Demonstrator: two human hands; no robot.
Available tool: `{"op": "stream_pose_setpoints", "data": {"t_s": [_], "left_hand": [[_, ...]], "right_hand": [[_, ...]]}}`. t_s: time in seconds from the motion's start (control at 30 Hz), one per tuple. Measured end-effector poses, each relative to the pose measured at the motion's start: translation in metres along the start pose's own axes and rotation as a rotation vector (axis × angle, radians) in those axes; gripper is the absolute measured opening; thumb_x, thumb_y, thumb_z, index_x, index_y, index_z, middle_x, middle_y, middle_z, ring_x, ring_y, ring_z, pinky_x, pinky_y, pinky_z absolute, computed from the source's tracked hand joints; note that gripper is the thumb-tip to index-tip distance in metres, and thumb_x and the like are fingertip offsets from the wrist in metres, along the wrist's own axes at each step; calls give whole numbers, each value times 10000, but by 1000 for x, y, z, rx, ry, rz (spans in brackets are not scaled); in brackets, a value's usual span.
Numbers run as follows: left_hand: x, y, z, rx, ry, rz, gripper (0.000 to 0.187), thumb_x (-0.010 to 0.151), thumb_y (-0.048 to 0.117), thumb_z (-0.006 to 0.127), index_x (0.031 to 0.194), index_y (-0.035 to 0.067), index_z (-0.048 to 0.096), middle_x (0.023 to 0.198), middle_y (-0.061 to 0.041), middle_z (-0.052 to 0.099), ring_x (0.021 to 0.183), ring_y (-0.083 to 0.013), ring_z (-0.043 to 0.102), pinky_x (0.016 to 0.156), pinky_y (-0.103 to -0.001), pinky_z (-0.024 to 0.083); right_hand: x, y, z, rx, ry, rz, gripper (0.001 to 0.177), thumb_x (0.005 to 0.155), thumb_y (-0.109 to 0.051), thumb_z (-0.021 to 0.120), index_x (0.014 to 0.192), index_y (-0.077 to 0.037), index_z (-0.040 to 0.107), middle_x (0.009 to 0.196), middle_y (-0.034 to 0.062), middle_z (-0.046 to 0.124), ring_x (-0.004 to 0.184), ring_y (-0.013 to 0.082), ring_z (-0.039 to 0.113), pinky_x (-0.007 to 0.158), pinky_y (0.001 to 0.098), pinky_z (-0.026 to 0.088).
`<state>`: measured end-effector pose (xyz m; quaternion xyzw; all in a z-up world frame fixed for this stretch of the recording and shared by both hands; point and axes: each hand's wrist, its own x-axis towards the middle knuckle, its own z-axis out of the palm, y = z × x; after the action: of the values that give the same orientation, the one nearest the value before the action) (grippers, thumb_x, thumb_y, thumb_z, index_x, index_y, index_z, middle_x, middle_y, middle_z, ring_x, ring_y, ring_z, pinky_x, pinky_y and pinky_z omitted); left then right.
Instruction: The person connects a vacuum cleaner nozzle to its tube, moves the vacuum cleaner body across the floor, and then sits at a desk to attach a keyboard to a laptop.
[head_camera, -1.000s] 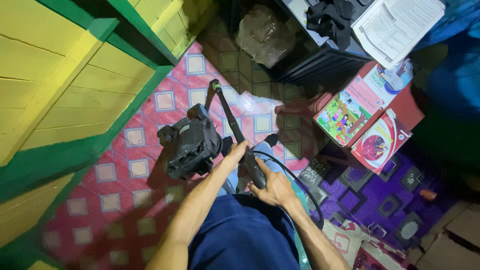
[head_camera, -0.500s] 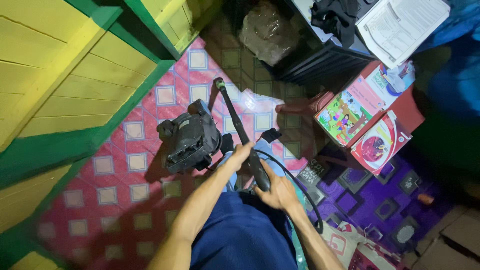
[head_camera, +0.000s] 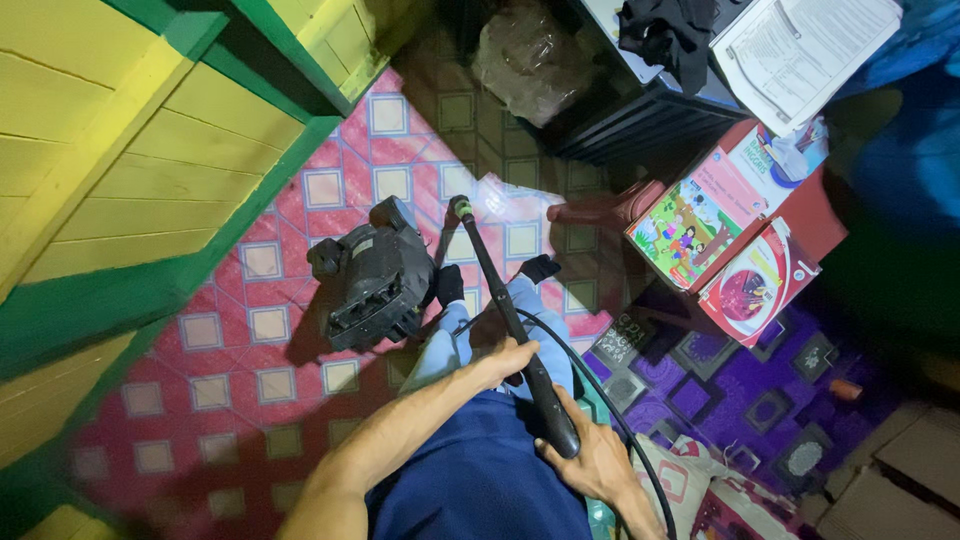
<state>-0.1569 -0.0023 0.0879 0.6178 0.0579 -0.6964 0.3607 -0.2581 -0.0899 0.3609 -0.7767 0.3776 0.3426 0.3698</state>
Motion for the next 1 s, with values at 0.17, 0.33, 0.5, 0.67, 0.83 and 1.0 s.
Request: {"op": "stream_pose_setpoints", "data": {"t_s": [0.17, 0.33, 0.5, 0.67, 0.83, 1.0], "left_hand": [[9, 6, -11, -34, 62, 30, 492, 944, 431, 628, 935, -56, 703, 773, -114, 666, 588, -200, 602, 489, -373, 476], [2, 32, -36, 155, 316, 127, 422, 841, 452, 672, 911, 36, 687, 787, -80, 693, 685, -193, 669, 627, -372, 543], [13, 34, -58, -149, 221, 117, 435, 881, 422, 653, 909, -10, 696, 797, -113, 676, 691, -228, 647, 614, -405, 519], [36, 32, -83, -329, 232, 121, 412, 863, 421, 667, 871, 10, 687, 785, -102, 699, 685, -214, 683, 622, -367, 548], [57, 34, -110, -410, 295, 165, 411, 851, 424, 687, 829, 15, 707, 741, -87, 684, 643, -208, 658, 584, -371, 524], [66, 48, -120, -522, 388, 230, 394, 857, 438, 707, 811, 46, 695, 727, -77, 676, 618, -211, 644, 577, -385, 527]], "right_hand": [[14, -13, -11, 14, -4, -42, 966, 742, -503, 751, 1588, -285, 339, 865, 251, 743, 830, 438, 742, 797, 499, 577], [32, -34, -21, -3, -3, -81, 930, 747, -507, 733, 1559, -279, 342, 708, 242, 726, 756, 435, 745, 766, 501, 583], [51, -51, -21, -63, 7, -115, 953, 748, -515, 730, 1574, -276, 318, 812, 248, 737, 813, 457, 730, 812, 522, 572], [69, -65, -15, -48, 40, -186, 950, 745, -503, 738, 1566, -247, 336, 911, 274, 735, 887, 470, 715, 846, 526, 562], [94, -80, -9, -123, 69, -251, 955, 756, -498, 742, 1571, -200, 343, 973, 304, 718, 913, 485, 702, 851, 541, 550], [119, -91, -12, -175, 54, -286, 984, 761, -531, 719, 1591, -188, 316, 988, 312, 717, 931, 482, 699, 861, 534, 553]]}}
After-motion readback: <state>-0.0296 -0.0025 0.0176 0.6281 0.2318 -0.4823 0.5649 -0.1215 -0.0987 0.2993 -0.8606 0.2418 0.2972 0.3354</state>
